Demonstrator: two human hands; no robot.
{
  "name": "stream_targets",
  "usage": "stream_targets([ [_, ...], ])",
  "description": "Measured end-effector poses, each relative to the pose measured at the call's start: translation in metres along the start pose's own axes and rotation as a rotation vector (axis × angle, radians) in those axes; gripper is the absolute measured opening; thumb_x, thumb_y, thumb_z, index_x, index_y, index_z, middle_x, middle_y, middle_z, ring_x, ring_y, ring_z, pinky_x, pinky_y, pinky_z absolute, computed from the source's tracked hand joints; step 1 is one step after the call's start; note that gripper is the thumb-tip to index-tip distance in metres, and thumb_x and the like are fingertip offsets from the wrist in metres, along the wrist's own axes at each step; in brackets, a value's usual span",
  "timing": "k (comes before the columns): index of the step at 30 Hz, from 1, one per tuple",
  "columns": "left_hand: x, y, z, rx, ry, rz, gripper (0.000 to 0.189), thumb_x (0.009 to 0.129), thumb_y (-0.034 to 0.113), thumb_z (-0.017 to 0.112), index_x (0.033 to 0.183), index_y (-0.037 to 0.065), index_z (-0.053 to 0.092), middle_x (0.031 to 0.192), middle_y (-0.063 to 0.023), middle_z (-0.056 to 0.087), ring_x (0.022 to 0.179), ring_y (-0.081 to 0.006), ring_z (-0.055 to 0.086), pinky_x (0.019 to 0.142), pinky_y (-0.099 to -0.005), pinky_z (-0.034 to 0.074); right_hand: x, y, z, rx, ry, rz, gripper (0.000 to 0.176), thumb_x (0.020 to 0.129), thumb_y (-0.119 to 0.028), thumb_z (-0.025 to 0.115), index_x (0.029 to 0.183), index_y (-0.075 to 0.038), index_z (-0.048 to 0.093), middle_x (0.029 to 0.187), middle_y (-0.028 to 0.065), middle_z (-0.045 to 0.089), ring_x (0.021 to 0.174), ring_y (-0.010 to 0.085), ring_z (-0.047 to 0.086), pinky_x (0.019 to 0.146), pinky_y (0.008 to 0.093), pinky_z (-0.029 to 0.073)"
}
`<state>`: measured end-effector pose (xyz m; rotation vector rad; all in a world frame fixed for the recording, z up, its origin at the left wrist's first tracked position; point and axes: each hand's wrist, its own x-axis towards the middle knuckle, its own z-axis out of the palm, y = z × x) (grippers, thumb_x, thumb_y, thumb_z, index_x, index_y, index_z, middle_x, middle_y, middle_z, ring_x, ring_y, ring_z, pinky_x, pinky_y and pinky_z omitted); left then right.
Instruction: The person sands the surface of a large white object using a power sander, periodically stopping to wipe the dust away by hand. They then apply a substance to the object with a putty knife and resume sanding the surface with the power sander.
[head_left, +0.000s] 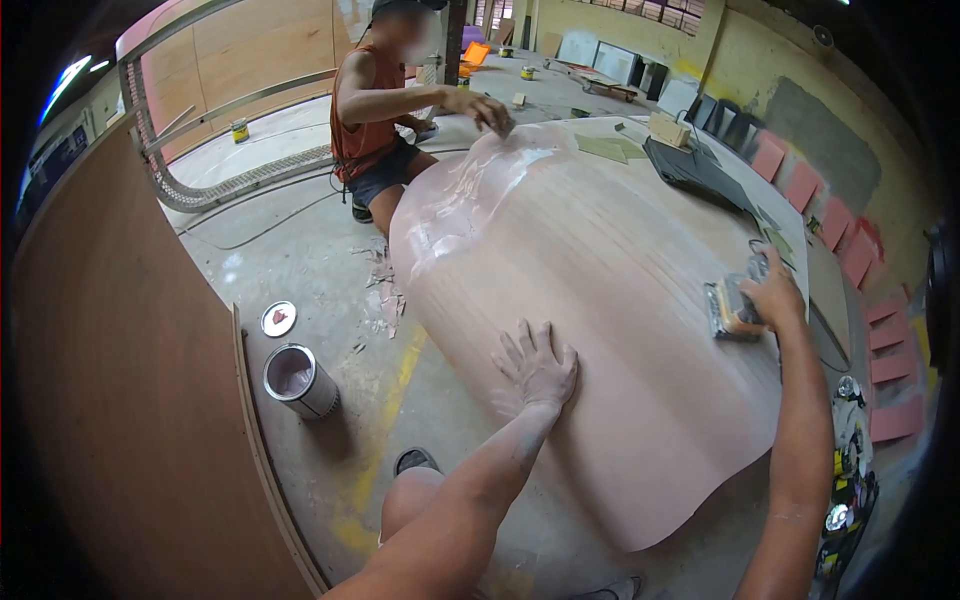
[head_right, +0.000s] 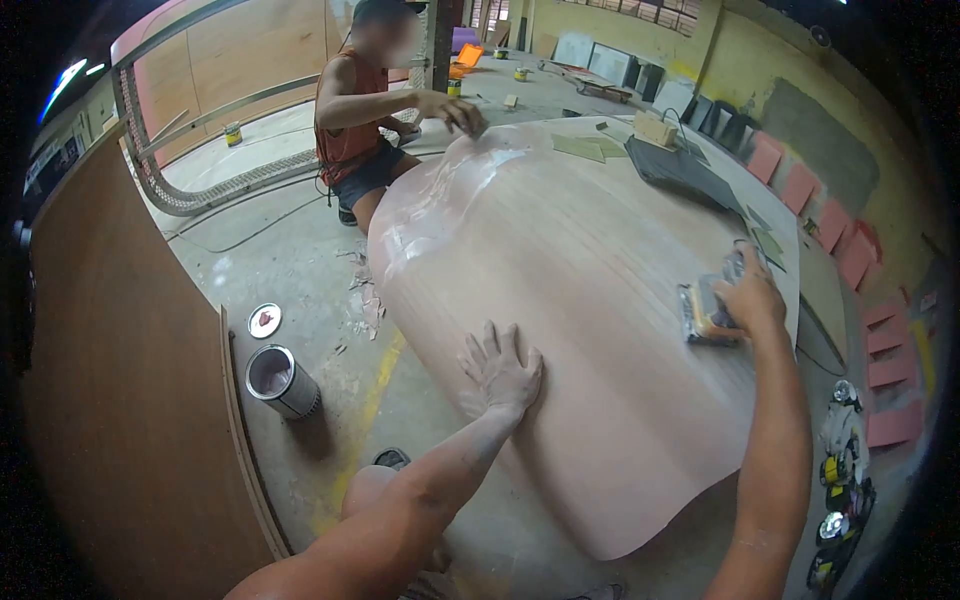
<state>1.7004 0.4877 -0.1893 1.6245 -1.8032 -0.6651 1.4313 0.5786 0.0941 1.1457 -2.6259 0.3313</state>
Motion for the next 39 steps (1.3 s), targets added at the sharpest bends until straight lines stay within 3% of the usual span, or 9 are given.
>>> stream_targets([
  [2, 0.000, -0.002, 0.003, -0.006, 0.013, 0.000, 0.069, 0.094, 0.051, 0.059, 0.157, 0.022, 0.049, 0.173, -0.0151, 0.026, 0.162, -0.0472, 0.007, 0.127, -0.0689, -0.002, 0.004, 0.022, -0.013, 0.022, -0.071, 0.128, 0.070, 0.085, -0.037, 0.082, 0.144, -0.019, 0.050, 0.138, 0.0234, 0.066, 0.127, 0.0426, 0.065, 0.105, 0.0510, 0.051],
  [5, 0.002, -0.004, 0.007, -0.023, 0.027, 0.004, 0.070, 0.093, 0.052, 0.059, 0.156, 0.022, 0.050, 0.173, -0.0143, 0.027, 0.162, -0.0470, 0.006, 0.126, -0.0694, -0.004, 0.015, 0.086, -0.008, -0.038, -0.049, 0.086, 0.069, 0.085, -0.037, 0.080, 0.142, -0.015, 0.049, 0.134, 0.0265, 0.067, 0.124, 0.0452, 0.065, 0.103, 0.0515, 0.051],
  [9, 0.002, -0.005, 0.010, -0.025, 0.030, 0.002, 0.070, 0.093, 0.051, 0.059, 0.156, 0.021, 0.050, 0.173, -0.0144, 0.027, 0.162, -0.0467, 0.005, 0.126, -0.0691, -0.005, -0.020, 0.117, -0.027, -0.010, -0.045, 0.054, 0.063, 0.085, -0.031, 0.075, 0.139, -0.013, 0.048, 0.132, 0.0278, 0.065, 0.121, 0.0478, 0.064, 0.101, 0.0524, 0.051],
  [16, 0.001, -0.003, 0.009, -0.028, 0.037, 0.011, 0.069, 0.095, 0.051, 0.058, 0.156, 0.021, 0.050, 0.174, -0.0144, 0.026, 0.163, -0.0460, 0.004, 0.126, -0.0688, -0.006, -0.103, 0.108, -0.030, 0.109, 0.060, -0.148, 0.060, 0.081, -0.015, 0.070, 0.136, -0.012, 0.048, 0.127, 0.0225, 0.059, 0.116, 0.0451, 0.062, 0.101, 0.0515, 0.050],
  [24, -0.002, -0.001, 0.003, 0.000, 0.016, 0.000, 0.069, 0.095, 0.050, 0.058, 0.157, 0.022, 0.048, 0.174, -0.0146, 0.026, 0.162, -0.0464, 0.006, 0.127, -0.0678, -0.003, -0.067, 0.105, -0.017, 0.153, 0.132, -0.141, 0.058, 0.079, -0.015, 0.072, 0.134, -0.012, 0.053, 0.124, 0.0220, 0.063, 0.118, 0.0437, 0.062, 0.102, 0.0498, 0.049],
  [29, -0.001, 0.002, 0.001, 0.004, 0.008, -0.013, 0.069, 0.095, 0.050, 0.059, 0.157, 0.022, 0.048, 0.173, -0.0151, 0.026, 0.162, -0.0467, 0.008, 0.128, -0.0676, -0.001, -0.026, 0.061, -0.010, 0.200, 0.048, -0.112, 0.056, 0.081, -0.018, 0.073, 0.133, -0.012, 0.054, 0.127, 0.0210, 0.066, 0.120, 0.0418, 0.064, 0.104, 0.0484, 0.049],
  [39, 0.002, -0.004, 0.006, 0.008, 0.011, 0.000, 0.069, 0.095, 0.051, 0.058, 0.156, 0.020, 0.049, 0.173, -0.0169, 0.026, 0.161, -0.0490, 0.007, 0.126, -0.0703, -0.002, -0.001, -0.080, 0.018, 0.220, 0.005, -0.347, 0.056, 0.080, -0.023, 0.077, 0.133, -0.017, 0.059, 0.125, 0.0186, 0.066, 0.118, 0.0402, 0.066, 0.100, 0.0480, 0.053],
])
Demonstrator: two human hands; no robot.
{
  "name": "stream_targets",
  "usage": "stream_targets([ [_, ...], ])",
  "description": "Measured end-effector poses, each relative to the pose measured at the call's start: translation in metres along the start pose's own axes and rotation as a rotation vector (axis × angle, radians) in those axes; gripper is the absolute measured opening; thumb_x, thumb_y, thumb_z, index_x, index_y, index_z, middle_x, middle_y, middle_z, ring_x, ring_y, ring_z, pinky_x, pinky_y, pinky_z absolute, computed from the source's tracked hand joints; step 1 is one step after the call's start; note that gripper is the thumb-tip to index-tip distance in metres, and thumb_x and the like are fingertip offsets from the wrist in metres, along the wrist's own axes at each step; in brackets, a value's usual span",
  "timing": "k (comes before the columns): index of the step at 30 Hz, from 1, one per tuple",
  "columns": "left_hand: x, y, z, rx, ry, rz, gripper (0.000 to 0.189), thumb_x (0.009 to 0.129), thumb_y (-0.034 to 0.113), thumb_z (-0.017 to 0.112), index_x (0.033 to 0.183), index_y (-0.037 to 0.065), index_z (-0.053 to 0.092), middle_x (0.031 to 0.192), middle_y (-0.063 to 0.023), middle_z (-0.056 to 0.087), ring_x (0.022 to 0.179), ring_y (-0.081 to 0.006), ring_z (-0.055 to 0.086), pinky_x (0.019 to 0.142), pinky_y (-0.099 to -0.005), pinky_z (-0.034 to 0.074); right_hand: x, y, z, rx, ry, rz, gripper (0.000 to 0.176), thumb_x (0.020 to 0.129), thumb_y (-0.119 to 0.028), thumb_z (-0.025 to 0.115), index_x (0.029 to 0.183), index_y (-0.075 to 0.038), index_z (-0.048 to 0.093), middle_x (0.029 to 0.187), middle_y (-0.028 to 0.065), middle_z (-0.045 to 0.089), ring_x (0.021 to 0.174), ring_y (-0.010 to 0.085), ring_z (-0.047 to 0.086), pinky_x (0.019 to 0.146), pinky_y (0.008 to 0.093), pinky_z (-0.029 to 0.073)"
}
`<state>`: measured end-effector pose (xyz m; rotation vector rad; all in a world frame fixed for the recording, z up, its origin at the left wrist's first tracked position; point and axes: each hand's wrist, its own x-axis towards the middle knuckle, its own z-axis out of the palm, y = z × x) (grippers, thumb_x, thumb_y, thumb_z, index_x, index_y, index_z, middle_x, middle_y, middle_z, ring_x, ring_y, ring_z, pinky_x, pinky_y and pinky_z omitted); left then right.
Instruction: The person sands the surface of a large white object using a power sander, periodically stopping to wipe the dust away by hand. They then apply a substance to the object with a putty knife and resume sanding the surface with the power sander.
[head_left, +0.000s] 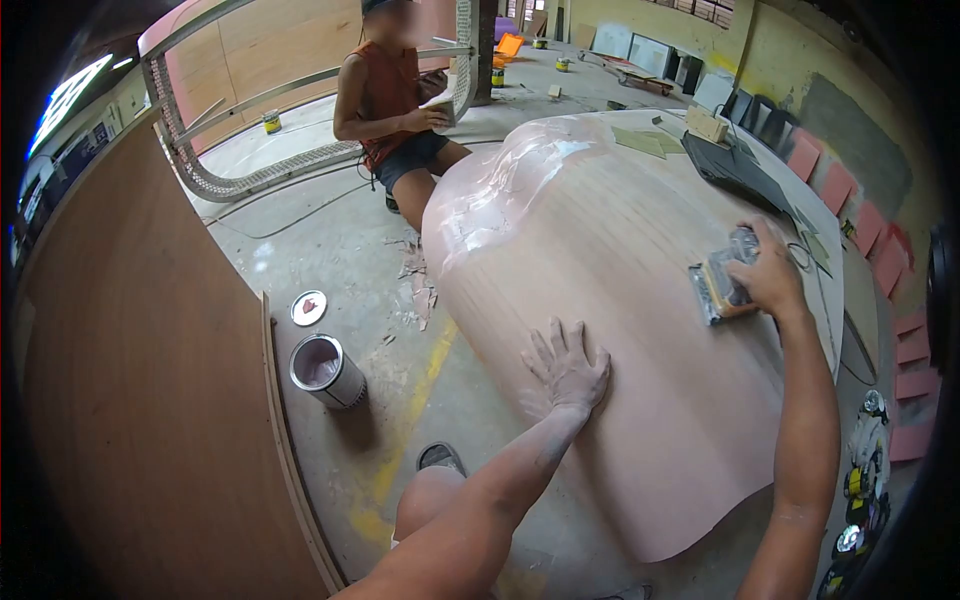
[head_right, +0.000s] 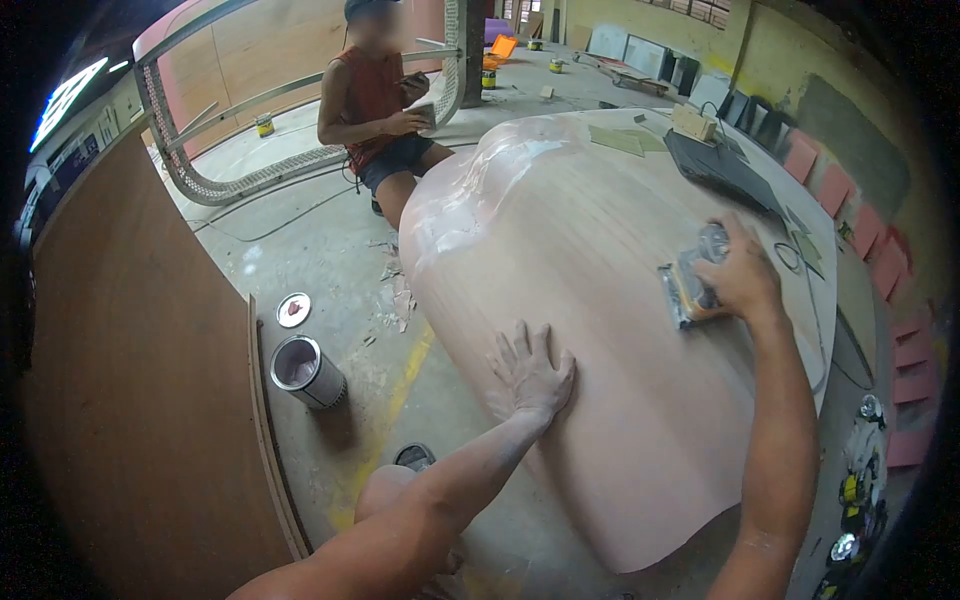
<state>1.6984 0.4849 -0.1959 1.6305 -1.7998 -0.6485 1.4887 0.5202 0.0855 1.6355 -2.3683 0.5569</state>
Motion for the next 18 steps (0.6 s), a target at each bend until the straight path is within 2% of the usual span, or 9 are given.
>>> stream_targets([
  [3, 0.003, 0.002, -0.006, -0.022, -0.030, 0.001, 0.068, 0.095, 0.051, 0.058, 0.155, 0.020, 0.050, 0.172, -0.0175, 0.026, 0.161, -0.0492, 0.007, 0.126, -0.0718, -0.001, -0.016, -0.018, 0.006, 0.005, -0.002, -0.100, 0.061, 0.079, -0.027, 0.080, 0.135, -0.022, 0.058, 0.125, 0.0165, 0.062, 0.115, 0.0400, 0.067, 0.097, 0.0500, 0.055],
  [6, 0.000, 0.002, -0.007, -0.016, -0.054, 0.018, 0.067, 0.096, 0.052, 0.056, 0.155, 0.021, 0.051, 0.172, -0.0186, 0.028, 0.161, -0.0491, 0.007, 0.126, -0.0724, 0.000, -0.050, -0.021, 0.004, -0.089, -0.051, -0.042, 0.065, 0.077, -0.029, 0.081, 0.138, -0.026, 0.057, 0.126, 0.0137, 0.058, 0.112, 0.0396, 0.068, 0.095, 0.0518, 0.057],
  [8, -0.001, 0.005, -0.008, 0.010, -0.031, 0.013, 0.068, 0.095, 0.052, 0.060, 0.156, 0.023, 0.051, 0.173, -0.0158, 0.027, 0.161, -0.0478, 0.011, 0.129, -0.0673, 0.005, -0.091, -0.004, -0.016, -0.131, -0.038, 0.014, 0.066, 0.077, -0.029, 0.080, 0.139, -0.028, 0.056, 0.126, 0.0127, 0.057, 0.110, 0.0399, 0.068, 0.094, 0.0519, 0.057],
  [10, -0.002, 0.003, -0.009, 0.008, -0.035, 0.037, 0.068, 0.097, 0.053, 0.055, 0.158, 0.023, 0.049, 0.174, -0.0181, 0.025, 0.161, -0.0496, 0.009, 0.125, -0.0731, -0.001, -0.119, 0.014, -0.028, -0.132, -0.012, 0.037, 0.065, 0.078, -0.028, 0.080, 0.139, -0.028, 0.057, 0.124, 0.0117, 0.057, 0.109, 0.0402, 0.068, 0.094, 0.0515, 0.057],
  [13, -0.001, 0.006, -0.012, 0.065, -0.073, 0.002, 0.069, 0.099, 0.053, 0.055, 0.161, 0.025, 0.045, 0.176, -0.0155, 0.020, 0.163, -0.0454, 0.007, 0.127, -0.0697, 0.006, -0.155, 0.057, -0.050, -0.117, 0.067, 0.085, 0.065, 0.078, -0.026, 0.080, 0.139, -0.026, 0.057, 0.123, 0.0126, 0.059, 0.111, 0.0395, 0.067, 0.095, 0.0500, 0.056],
  [18, -0.001, 0.004, -0.017, 0.198, -0.212, 0.102, 0.074, 0.106, 0.056, 0.042, 0.170, 0.021, 0.027, 0.179, -0.0164, 0.011, 0.164, -0.0452, 0.004, 0.124, -0.0756, 0.005, -0.189, 0.122, -0.084, -0.097, 0.166, 0.215, 0.066, 0.077, -0.022, 0.081, 0.138, -0.021, 0.058, 0.120, 0.0159, 0.062, 0.113, 0.0379, 0.065, 0.097, 0.0467, 0.053],
])
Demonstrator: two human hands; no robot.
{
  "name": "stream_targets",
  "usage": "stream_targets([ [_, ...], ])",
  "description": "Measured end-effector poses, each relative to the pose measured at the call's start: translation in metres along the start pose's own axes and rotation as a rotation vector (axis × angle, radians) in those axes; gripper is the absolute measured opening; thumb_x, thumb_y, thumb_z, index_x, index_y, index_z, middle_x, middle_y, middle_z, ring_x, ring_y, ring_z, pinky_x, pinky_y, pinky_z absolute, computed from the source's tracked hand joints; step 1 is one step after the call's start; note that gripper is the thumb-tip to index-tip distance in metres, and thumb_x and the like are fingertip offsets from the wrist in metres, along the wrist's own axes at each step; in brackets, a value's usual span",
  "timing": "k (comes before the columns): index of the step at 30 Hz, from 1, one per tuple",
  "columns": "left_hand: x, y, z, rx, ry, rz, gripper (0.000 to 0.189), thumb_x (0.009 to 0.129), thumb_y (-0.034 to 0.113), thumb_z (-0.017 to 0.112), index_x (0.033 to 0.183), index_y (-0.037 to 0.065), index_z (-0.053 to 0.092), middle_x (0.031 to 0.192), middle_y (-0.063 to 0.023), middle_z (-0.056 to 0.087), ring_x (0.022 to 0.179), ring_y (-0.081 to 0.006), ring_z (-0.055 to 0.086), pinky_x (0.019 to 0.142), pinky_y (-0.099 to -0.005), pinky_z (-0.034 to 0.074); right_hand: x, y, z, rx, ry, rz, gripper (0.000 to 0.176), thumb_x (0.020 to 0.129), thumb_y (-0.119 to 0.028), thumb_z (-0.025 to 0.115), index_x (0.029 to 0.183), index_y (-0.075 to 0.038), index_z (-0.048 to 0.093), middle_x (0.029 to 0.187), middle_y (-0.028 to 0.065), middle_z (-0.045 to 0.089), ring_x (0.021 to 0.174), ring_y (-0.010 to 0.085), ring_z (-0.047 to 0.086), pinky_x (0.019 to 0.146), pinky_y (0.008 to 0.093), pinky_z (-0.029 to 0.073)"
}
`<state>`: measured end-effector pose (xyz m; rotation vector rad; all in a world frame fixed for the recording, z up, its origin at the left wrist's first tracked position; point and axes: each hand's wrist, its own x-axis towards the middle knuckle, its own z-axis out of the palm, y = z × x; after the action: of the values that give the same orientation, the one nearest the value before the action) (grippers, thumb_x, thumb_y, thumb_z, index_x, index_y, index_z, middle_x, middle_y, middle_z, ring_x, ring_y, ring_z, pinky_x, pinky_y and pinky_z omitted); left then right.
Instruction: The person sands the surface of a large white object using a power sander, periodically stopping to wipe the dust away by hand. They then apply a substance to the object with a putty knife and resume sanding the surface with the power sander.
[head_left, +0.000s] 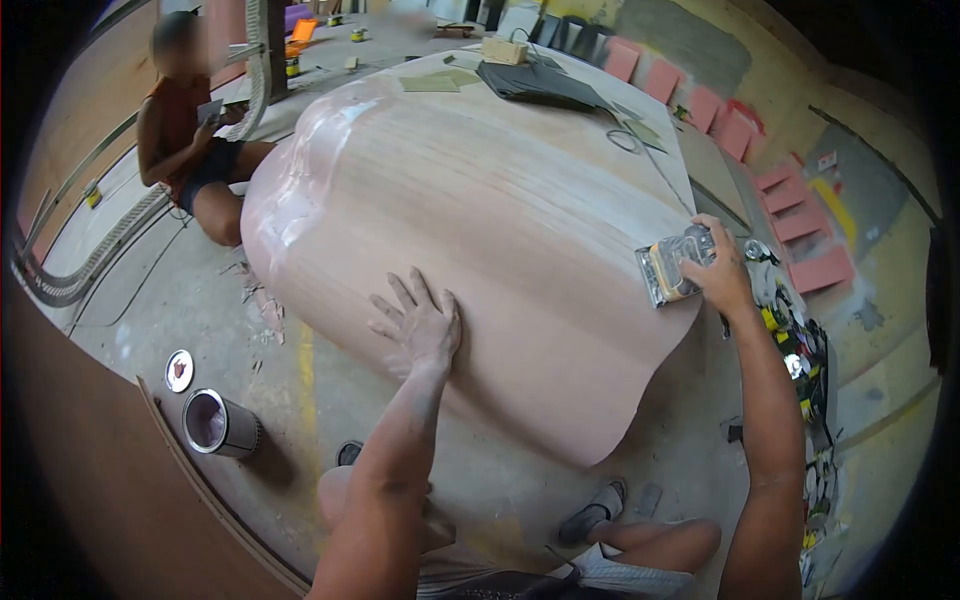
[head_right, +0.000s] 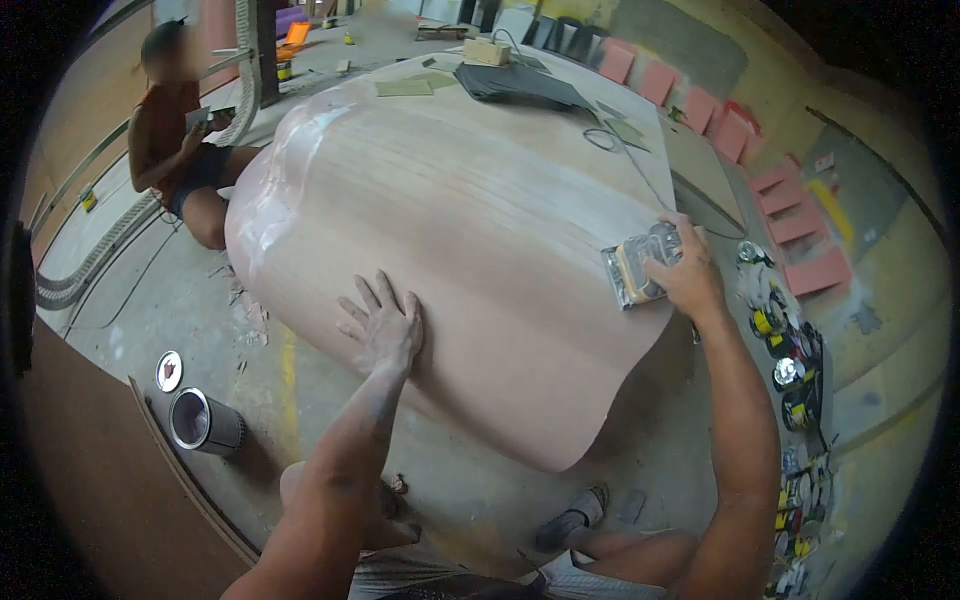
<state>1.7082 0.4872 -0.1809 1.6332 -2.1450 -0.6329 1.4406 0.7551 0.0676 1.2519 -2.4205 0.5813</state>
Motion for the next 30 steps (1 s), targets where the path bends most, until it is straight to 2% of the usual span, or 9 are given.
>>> stream_targets([
  [2, -0.005, 0.005, -0.007, 0.025, -0.056, 0.056, 0.077, 0.107, 0.057, 0.039, 0.171, 0.019, 0.021, 0.179, -0.0174, 0.008, 0.163, -0.0460, 0.002, 0.123, -0.0767, 0.005, 0.001, 0.022, -0.004, 0.005, 0.032, 0.013, 0.066, 0.078, -0.019, 0.081, 0.140, -0.017, 0.057, 0.123, 0.0186, 0.064, 0.116, 0.0387, 0.064, 0.100, 0.0456, 0.052],
  [4, -0.009, 0.003, -0.021, 0.041, -0.096, 0.089, 0.079, 0.107, 0.059, 0.037, 0.172, 0.017, 0.018, 0.179, -0.0187, 0.007, 0.163, -0.0468, 0.001, 0.123, -0.0768, 0.005, 0.000, 0.036, -0.008, 0.012, 0.028, 0.051, 0.066, 0.077, -0.011, 0.079, 0.139, -0.011, 0.057, 0.128, 0.0166, 0.063, 0.122, 0.0338, 0.061, 0.106, 0.0423, 0.047],
  [6, -0.006, -0.002, -0.023, 0.088, -0.155, 0.143, 0.081, 0.107, 0.061, 0.037, 0.172, 0.017, 0.017, 0.179, -0.0198, 0.006, 0.163, -0.0476, 0.001, 0.124, -0.0768, 0.006, 0.015, 0.047, 0.005, 0.063, 0.040, -0.027, 0.066, 0.078, -0.008, 0.078, 0.140, -0.009, 0.056, 0.129, 0.0161, 0.064, 0.121, 0.0328, 0.062, 0.107, 0.0420, 0.047],
  [7, -0.005, -0.008, -0.020, 0.080, -0.116, 0.174, 0.082, 0.107, 0.062, 0.037, 0.172, 0.016, 0.017, 0.179, -0.0204, 0.006, 0.163, -0.0480, 0.001, 0.124, -0.0765, 0.005, 0.019, 0.053, 0.010, 0.092, 0.048, -0.102, 0.066, 0.079, -0.008, 0.079, 0.142, -0.009, 0.056, 0.129, 0.0166, 0.065, 0.118, 0.0341, 0.063, 0.105, 0.0433, 0.049],
  [8, -0.004, -0.014, -0.015, 0.075, -0.086, 0.211, 0.083, 0.106, 0.063, 0.037, 0.172, 0.016, 0.018, 0.178, -0.0210, 0.006, 0.163, -0.0484, 0.002, 0.124, -0.0762, 0.005, 0.020, 0.043, 0.011, 0.161, 0.023, -0.102, 0.064, 0.079, -0.005, 0.077, 0.140, -0.007, 0.056, 0.125, 0.0137, 0.064, 0.116, 0.0304, 0.063, 0.105, 0.0421, 0.048],
  [15, -0.008, -0.033, 0.009, -0.075, 0.125, 0.223, 0.078, 0.098, 0.058, 0.053, 0.166, 0.022, 0.037, 0.177, -0.0110, 0.024, 0.164, -0.0349, 0.016, 0.125, -0.0729, -0.002, 0.040, 0.027, 0.015, 0.161, 0.004, -0.079, 0.064, 0.077, -0.005, 0.073, 0.139, -0.008, 0.055, 0.120, 0.0142, 0.064, 0.112, 0.0278, 0.062, 0.103, 0.0386, 0.048],
  [19, -0.018, -0.034, 0.013, -0.123, 0.193, 0.240, 0.073, 0.095, 0.053, 0.058, 0.161, 0.024, 0.047, 0.174, -0.0089, 0.031, 0.163, -0.0326, 0.022, 0.126, -0.0719, 0.000, 0.050, 0.000, 0.016, 0.181, -0.033, -0.081, 0.064, 0.077, -0.007, 0.072, 0.139, -0.007, 0.056, 0.122, 0.0150, 0.065, 0.111, 0.0292, 0.063, 0.103, 0.0396, 0.048],
  [26, 0.002, -0.032, 0.028, -0.126, 0.245, 0.230, 0.069, 0.093, 0.050, 0.060, 0.157, 0.023, 0.053, 0.173, -0.0084, 0.034, 0.161, -0.0320, 0.025, 0.126, -0.0711, 0.002, 0.122, -0.065, 0.075, 0.320, -0.164, -0.204, 0.066, 0.075, -0.011, 0.074, 0.139, -0.009, 0.057, 0.124, 0.0164, 0.065, 0.114, 0.0329, 0.064, 0.104, 0.0406, 0.049],
  [30, 0.002, -0.033, 0.028, -0.115, 0.236, 0.234, 0.068, 0.093, 0.049, 0.060, 0.156, 0.023, 0.054, 0.173, -0.0082, 0.035, 0.161, -0.0320, 0.026, 0.126, -0.0712, 0.003, 0.136, -0.120, 0.089, 0.171, -0.146, -0.287, 0.067, 0.075, -0.012, 0.076, 0.140, -0.009, 0.057, 0.130, 0.0168, 0.065, 0.120, 0.0346, 0.063, 0.108, 0.0428, 0.048],
])
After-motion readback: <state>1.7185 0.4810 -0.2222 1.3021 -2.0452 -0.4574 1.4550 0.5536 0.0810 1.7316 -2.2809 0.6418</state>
